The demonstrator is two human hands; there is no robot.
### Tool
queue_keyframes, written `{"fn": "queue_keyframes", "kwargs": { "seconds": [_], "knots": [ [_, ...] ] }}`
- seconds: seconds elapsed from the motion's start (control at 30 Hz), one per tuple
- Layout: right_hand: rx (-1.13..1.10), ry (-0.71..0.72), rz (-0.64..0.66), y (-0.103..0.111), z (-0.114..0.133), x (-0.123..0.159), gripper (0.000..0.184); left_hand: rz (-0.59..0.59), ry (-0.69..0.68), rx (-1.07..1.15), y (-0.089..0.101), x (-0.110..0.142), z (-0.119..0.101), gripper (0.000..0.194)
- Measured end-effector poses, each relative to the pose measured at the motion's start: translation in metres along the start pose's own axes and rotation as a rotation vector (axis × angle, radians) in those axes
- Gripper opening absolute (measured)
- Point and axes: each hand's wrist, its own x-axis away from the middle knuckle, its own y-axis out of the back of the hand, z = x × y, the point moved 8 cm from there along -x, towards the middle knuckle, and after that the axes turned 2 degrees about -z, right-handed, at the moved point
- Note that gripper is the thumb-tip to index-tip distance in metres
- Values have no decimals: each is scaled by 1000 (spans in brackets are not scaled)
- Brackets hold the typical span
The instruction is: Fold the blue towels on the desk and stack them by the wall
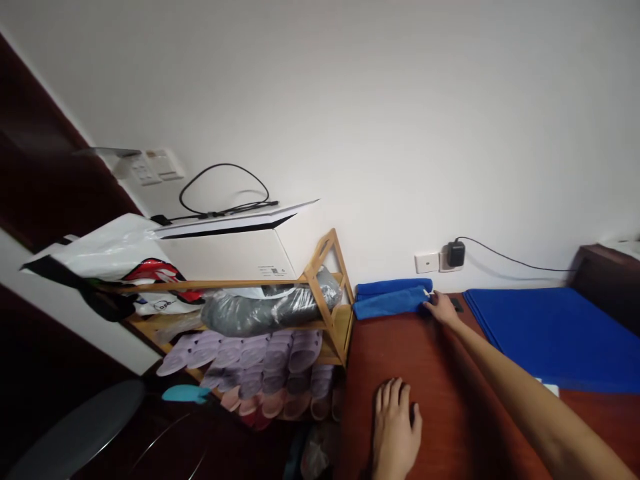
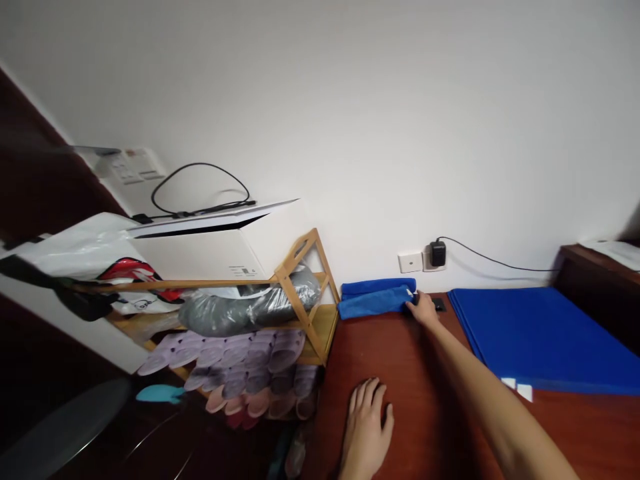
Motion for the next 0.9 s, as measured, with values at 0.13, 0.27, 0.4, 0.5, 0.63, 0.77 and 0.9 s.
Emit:
{"fn": "queue_keyframes", "kwargs": {
  "seconds": [0.13, 0.27, 0.4, 0.5, 0.63, 0.77, 0.9],
  "knots": [
    [49, -103, -62, -12, -3, -15, 40, -5, 42, 51, -4, -1, 6, 42],
    [14, -36, -128, -1, 26, -2, 35, -4, 56, 88, -3, 0, 5, 42],
    [-141, 208, -163, 33, 79, 66, 35, -7, 43, 139, 3, -1, 5, 40],
    [-311, 431, -231, 72, 97, 168, 27, -79, 96, 288, 15, -9, 15, 35],
    [-199, 515, -157, 83, 65, 307, 13, -248, 328, 545, 37, -3, 32, 41],
    [-122, 732, 53, 57, 35, 396, 23, -136, 386, 632, 38, 51, 5, 44],
    [-209, 728, 192, 57, 26, 431, 29, -7, 289, 531, 38, 124, -25, 43]
  ]
}}
